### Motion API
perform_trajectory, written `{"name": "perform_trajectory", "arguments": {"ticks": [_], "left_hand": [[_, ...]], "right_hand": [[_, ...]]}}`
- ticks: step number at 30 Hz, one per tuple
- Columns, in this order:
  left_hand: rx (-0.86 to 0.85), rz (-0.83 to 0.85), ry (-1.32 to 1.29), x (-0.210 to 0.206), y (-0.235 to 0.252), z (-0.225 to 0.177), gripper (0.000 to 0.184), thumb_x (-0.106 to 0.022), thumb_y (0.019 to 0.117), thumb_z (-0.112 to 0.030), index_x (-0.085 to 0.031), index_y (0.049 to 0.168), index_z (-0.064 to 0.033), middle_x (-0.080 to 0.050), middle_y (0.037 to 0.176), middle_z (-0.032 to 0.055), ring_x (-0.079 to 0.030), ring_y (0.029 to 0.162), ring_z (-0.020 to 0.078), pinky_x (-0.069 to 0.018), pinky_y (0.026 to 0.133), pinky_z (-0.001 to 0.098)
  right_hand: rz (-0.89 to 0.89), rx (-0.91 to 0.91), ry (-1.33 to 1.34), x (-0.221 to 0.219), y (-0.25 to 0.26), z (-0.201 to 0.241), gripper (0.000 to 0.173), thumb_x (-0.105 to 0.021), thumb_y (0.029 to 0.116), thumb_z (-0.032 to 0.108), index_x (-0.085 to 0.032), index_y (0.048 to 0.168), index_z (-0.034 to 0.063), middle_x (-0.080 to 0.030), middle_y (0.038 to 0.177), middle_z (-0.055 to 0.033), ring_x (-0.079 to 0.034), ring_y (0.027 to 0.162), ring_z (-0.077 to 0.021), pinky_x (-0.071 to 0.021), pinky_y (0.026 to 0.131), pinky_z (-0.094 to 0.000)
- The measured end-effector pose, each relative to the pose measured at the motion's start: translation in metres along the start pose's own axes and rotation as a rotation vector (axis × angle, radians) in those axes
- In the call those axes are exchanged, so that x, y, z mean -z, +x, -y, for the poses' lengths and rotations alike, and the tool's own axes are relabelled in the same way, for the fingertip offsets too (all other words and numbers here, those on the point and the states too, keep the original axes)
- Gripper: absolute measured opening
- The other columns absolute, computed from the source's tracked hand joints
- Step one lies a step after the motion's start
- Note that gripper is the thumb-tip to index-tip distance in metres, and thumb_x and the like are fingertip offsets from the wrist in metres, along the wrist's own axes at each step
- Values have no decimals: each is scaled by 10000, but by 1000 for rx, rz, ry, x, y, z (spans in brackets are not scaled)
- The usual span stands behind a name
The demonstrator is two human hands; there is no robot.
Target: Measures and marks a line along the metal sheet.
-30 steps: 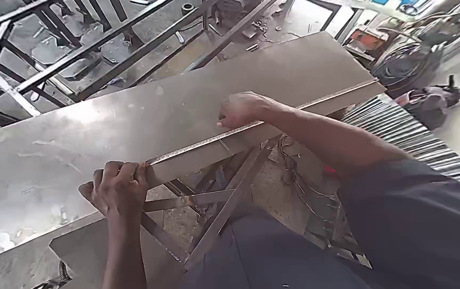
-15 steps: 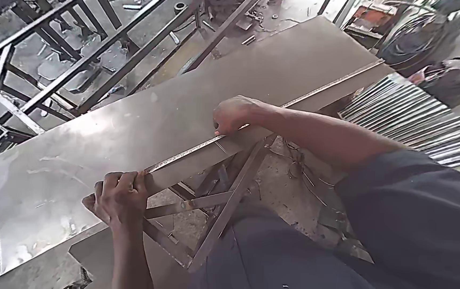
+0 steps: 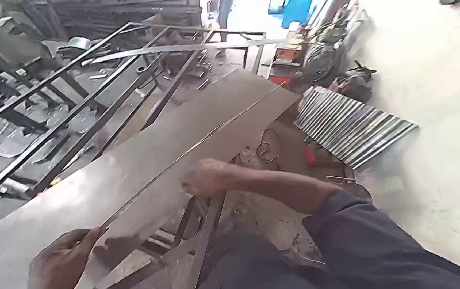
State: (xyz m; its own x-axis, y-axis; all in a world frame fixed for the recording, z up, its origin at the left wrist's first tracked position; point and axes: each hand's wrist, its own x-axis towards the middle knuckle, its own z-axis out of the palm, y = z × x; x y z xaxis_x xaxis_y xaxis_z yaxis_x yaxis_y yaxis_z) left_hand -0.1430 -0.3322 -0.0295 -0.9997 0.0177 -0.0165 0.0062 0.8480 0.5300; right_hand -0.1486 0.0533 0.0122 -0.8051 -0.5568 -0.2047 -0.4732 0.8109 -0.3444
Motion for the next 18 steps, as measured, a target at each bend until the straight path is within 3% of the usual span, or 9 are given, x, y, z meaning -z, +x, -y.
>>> {"name": "perform_trajectory", "arguments": {"ticks": [2, 6, 10, 13, 18], "left_hand": [[47, 36, -76, 6, 13, 0, 312, -708, 909, -347, -743, 958, -41, -732, 864, 73, -684, 755, 144, -574, 735, 428], [126, 84, -36, 15, 43, 13, 305, -719, 899, -329, -749, 978, -35, -735, 873, 99, -692, 765, 185, -579, 765, 479], [171, 249, 109, 22, 68, 21, 338, -736, 876, -372, -767, 990, -56, -750, 923, 144, -721, 847, 267, -570, 824, 563], [203, 390, -91, 28, 78, 15, 286, -727, 924, -265, -722, 1033, -1, -730, 907, 87, -699, 789, 156, -596, 786, 401], [223, 359, -169, 31, 88, 8, 212, -730, 915, -221, -717, 982, -20, -709, 829, 27, -656, 707, 98, -574, 689, 344]], "right_hand": [[24, 9, 62, -3, -13, -2, 397, -451, 1086, 413, -659, 993, 88, -640, 858, -91, -654, 859, -282, -516, 738, -523], [38, -37, 72, -7, -35, -15, 400, -455, 1083, 419, -649, 989, 83, -636, 864, -107, -650, 873, -302, -513, 753, -534], [56, -102, 89, -13, -50, -32, 396, -458, 1080, 418, -650, 981, 86, -638, 862, -103, -651, 869, -299, -514, 755, -531], [63, -139, 101, -15, -60, -39, 395, -460, 1081, 415, -658, 1004, 83, -653, 874, -114, -662, 884, -312, -523, 770, -545], [49, -168, 161, -17, -72, -49, 397, -456, 1085, 418, -649, 1005, 80, -644, 868, -109, -654, 866, -300, -515, 767, -532]]}}
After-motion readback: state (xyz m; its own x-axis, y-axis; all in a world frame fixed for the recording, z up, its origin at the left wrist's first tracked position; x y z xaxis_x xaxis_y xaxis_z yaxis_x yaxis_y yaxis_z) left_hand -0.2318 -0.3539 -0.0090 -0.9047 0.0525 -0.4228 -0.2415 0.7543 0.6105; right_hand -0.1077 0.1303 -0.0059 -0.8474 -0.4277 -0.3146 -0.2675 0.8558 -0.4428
